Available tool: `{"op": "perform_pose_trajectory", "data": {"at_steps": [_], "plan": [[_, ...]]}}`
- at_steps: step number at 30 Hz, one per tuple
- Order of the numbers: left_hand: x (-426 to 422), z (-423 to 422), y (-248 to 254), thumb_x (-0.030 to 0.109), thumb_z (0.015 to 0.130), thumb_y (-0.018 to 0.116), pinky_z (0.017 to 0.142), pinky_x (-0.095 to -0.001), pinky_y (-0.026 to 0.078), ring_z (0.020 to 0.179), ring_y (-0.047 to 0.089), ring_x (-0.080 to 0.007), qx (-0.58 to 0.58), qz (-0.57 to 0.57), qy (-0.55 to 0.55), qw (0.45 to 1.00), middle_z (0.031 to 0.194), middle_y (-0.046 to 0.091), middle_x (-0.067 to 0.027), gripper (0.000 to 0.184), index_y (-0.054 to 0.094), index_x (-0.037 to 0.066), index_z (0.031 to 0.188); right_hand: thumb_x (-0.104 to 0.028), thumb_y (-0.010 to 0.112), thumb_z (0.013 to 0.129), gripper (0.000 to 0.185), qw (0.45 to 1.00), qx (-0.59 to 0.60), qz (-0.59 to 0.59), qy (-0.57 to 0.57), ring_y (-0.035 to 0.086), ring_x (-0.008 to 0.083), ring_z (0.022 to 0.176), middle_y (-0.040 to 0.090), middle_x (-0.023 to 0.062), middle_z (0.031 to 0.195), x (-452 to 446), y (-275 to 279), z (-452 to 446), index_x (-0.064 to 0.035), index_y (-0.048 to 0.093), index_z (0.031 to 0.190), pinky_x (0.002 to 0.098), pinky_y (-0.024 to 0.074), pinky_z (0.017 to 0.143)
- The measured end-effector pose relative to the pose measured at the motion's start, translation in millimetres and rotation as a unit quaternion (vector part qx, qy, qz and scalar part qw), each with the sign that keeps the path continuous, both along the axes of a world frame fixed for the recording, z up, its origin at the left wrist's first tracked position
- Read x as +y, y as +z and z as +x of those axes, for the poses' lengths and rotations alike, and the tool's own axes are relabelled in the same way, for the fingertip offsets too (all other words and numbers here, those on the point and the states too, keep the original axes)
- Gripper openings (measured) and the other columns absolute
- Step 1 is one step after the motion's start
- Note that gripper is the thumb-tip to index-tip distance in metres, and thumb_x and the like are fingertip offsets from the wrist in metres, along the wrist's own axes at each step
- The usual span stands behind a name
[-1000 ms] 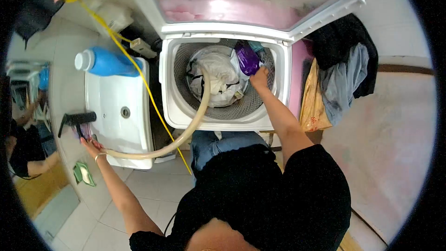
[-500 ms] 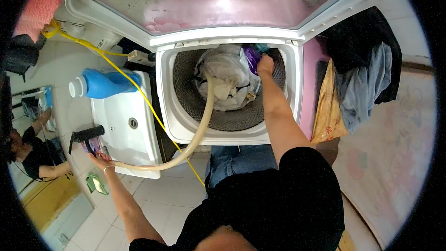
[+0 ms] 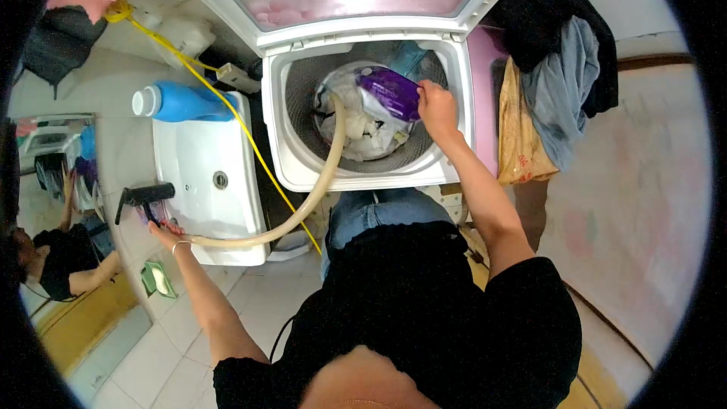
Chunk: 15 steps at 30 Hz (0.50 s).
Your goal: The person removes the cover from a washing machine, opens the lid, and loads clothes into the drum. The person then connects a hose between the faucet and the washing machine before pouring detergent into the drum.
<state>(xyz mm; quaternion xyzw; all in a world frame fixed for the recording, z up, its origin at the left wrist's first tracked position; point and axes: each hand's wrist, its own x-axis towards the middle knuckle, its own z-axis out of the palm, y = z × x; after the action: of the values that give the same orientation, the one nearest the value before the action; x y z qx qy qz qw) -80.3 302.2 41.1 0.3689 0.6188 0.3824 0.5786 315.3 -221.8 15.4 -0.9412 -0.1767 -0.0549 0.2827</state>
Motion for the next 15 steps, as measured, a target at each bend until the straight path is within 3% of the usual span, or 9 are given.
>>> {"op": "perform_pose_trajectory", "data": {"at_steps": [3, 5, 7, 9, 10, 15], "plan": [[2, -3, 0, 0.064, 0.081, 0.050, 0.037, -0.0235, 0.021, 0.037, 0.025, -0.0085, 0.002, -0.004, -0.012, 1.000, 0.045, 0.028, 0.0054, 0.049, 0.043, 0.017, 0.066, -0.003, 0.057, 0.083, 0.009, 0.997, 0.037, 0.068, 0.014, 0.064, 0.0256, 0.062, 0.064, 0.0174, 0.080, 5, 73, -18, -0.0004, 0.062, 0.091, 0.0336, 0.0499, 0.056], [8, -5, -6, 0.064, 0.081, 0.049, 0.037, -0.0233, 0.021, 0.037, 0.025, -0.0082, 0.008, -0.004, -0.009, 1.000, 0.045, 0.028, 0.0055, 0.049, 0.043, 0.017, 0.066, -0.001, 0.057, 0.083, 0.009, 0.993, 0.033, 0.106, 0.039, 0.064, 0.0247, 0.062, 0.064, 0.0158, 0.081, 4, 134, -39, -0.0008, 0.062, 0.091, 0.0314, 0.0498, 0.056], [12, -8, -10, 0.064, 0.081, 0.048, 0.036, -0.0233, 0.020, 0.037, 0.025, -0.0080, -0.004, -0.015, -0.014, 1.000, 0.045, 0.028, 0.0055, 0.049, 0.043, 0.018, 0.066, 0.002, 0.057, 0.082, 0.010, 0.994, -0.029, 0.075, 0.074, 0.065, 0.0235, 0.068, 0.064, 0.0141, 0.083, 0, 204, -62, -0.0015, 0.062, 0.090, 0.0303, 0.0496, 0.059], [12, -8, -9, 0.065, 0.081, 0.048, 0.035, -0.0232, 0.021, 0.036, 0.025, -0.0074, -0.009, -0.020, -0.014, 1.000, 0.045, 0.028, 0.0057, 0.050, 0.043, 0.018, 0.066, 0.002, 0.057, 0.082, 0.010, 0.988, -0.088, 0.078, 0.105, 0.065, 0.0238, 0.072, 0.063, 0.0136, 0.084, -2, 240, -71, -0.0019, 0.062, 0.090, 0.0307, 0.0496, 0.060], [12, -9, -11, 0.065, 0.081, 0.048, 0.035, -0.0232, 0.021, 0.036, 0.025, -0.0074, -0.013, -0.023, -0.015, 1.000, 0.045, 0.028, 0.0057, 0.050, 0.043, 0.018, 0.066, 0.003, 0.058, 0.081, 0.011, 0.977, -0.143, 0.084, 0.134, 0.065, 0.0242, 0.076, 0.063, 0.0130, 0.085, -4, 248, -74, -0.0023, 0.062, 0.090, 0.0311, 0.0496, 0.062], [17, -11, -15, 0.064, 0.081, 0.048, 0.035, -0.0233, 0.021, 0.036, 0.025, -0.0076, -0.018, -0.008, -0.021, 1.000, 0.044, 0.028, 0.0055, 0.049, 0.043, 0.018, 0.065, 0.004, 0.060, 0.075, 0.019, 0.973, -0.076, 0.011, 0.216, 0.063, 0.0273, 0.076, 0.063, 0.0109, 0.085, 7, 233, -64, -0.0030, 0.061, 0.093, 0.0320, 0.0504, 0.066]]}}
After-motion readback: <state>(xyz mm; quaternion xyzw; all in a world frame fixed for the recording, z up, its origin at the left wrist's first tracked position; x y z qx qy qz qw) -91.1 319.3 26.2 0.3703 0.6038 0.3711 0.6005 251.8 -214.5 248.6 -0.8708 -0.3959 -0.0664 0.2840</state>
